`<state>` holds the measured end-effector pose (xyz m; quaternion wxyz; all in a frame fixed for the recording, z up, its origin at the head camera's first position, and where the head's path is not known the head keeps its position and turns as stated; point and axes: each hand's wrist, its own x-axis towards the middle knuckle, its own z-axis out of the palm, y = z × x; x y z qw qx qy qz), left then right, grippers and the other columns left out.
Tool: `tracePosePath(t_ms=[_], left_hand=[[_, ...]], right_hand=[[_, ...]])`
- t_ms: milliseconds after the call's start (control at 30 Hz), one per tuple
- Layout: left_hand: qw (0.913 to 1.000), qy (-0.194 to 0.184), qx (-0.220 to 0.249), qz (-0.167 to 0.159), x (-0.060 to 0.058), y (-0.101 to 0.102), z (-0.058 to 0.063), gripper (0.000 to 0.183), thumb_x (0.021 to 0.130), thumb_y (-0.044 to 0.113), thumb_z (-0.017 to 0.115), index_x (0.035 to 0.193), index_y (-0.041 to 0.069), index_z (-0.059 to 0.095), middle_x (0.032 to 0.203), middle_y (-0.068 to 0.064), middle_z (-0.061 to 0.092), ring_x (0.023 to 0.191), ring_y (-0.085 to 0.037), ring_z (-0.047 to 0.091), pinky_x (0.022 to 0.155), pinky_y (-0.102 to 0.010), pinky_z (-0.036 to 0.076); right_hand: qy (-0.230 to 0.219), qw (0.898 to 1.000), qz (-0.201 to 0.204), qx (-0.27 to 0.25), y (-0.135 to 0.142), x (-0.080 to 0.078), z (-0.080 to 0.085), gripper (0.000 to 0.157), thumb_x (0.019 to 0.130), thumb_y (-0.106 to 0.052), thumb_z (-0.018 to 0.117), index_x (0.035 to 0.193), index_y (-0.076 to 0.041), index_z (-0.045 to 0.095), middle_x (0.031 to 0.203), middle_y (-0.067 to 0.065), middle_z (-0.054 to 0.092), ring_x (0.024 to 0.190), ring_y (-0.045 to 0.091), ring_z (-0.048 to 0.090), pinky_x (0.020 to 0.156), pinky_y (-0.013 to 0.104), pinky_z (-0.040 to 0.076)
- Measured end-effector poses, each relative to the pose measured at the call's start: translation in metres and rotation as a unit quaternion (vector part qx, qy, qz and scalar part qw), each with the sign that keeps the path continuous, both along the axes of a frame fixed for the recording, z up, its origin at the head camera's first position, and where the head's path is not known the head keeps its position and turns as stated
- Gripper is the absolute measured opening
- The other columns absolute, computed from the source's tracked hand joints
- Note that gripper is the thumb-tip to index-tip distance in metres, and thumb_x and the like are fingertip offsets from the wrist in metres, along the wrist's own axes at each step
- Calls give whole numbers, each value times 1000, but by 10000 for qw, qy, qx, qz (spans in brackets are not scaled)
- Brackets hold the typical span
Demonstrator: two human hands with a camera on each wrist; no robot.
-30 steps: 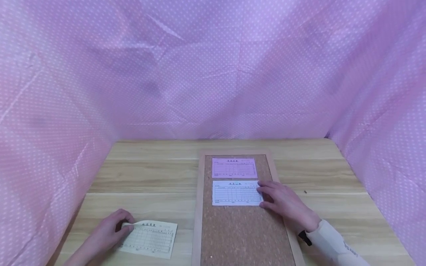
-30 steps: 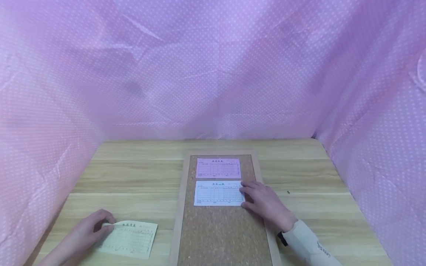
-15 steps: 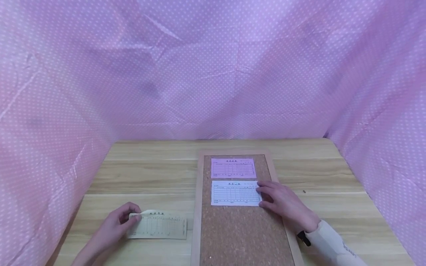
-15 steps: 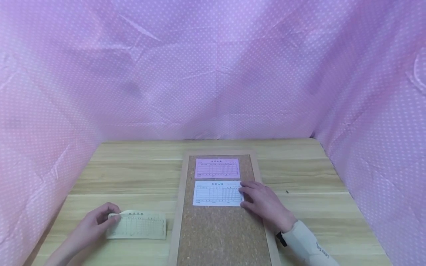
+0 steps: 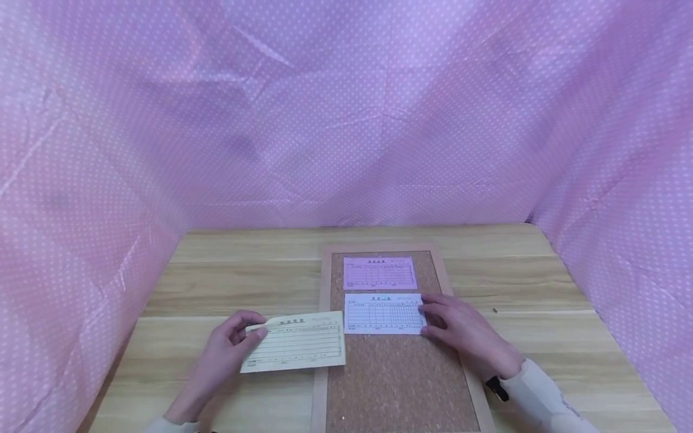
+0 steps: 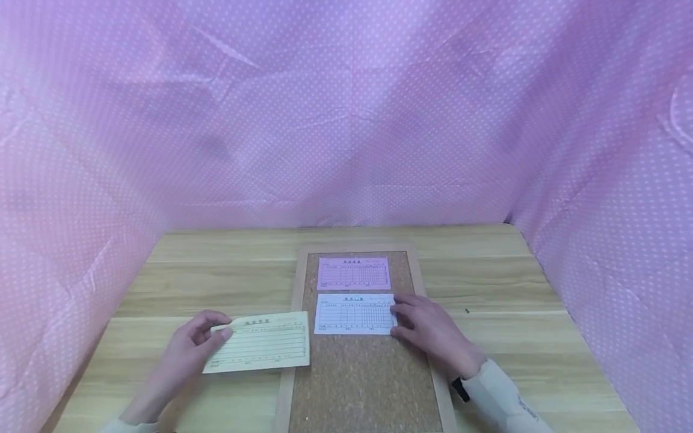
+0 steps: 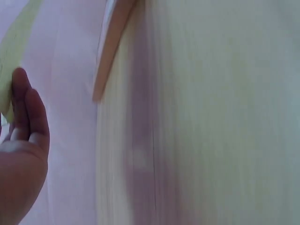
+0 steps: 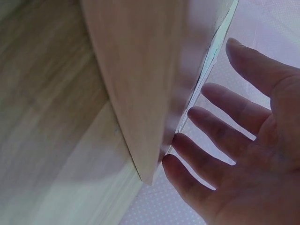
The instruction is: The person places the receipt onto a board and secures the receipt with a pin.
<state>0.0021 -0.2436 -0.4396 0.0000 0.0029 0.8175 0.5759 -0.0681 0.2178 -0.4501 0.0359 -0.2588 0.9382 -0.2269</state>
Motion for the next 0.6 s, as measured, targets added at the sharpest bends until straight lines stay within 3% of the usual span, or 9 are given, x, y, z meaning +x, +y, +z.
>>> tracePosePath(t_ms=[100, 367, 600], left_hand=[[9995, 9, 284, -114, -6, 19, -1, 20, 96, 9, 73, 114, 4, 69, 116, -8, 67, 64, -7, 49, 58, -25, 46], [9976, 56, 628, -301, -21, 63, -2, 15, 93, 6, 74, 109, 7, 72, 98, -9, 63, 57, -6, 42, 50, -21, 37], [9965, 387, 651, -361, -28, 91, -9, 16, 91, 0, 74, 104, 11, 76, 113, -6, 69, 66, -10, 45, 60, -20, 38]], right_hand=[[17, 9997, -72, -220, 1, 1, 1, 48, 89, -23, 82, 131, -3, 69, 139, 20, 62, 128, 41, 58, 106, 59, 44], [-149, 9957, -321, -859, 3, 3, 9, 54, 92, -15, 79, 142, -3, 61, 135, 14, 67, 123, 35, 63, 102, 55, 49], [-149, 9851, -313, -1686, 3, 12, 14, 61, 93, -12, 77, 148, -1, 53, 138, 19, 64, 119, 40, 65, 95, 55, 54]])
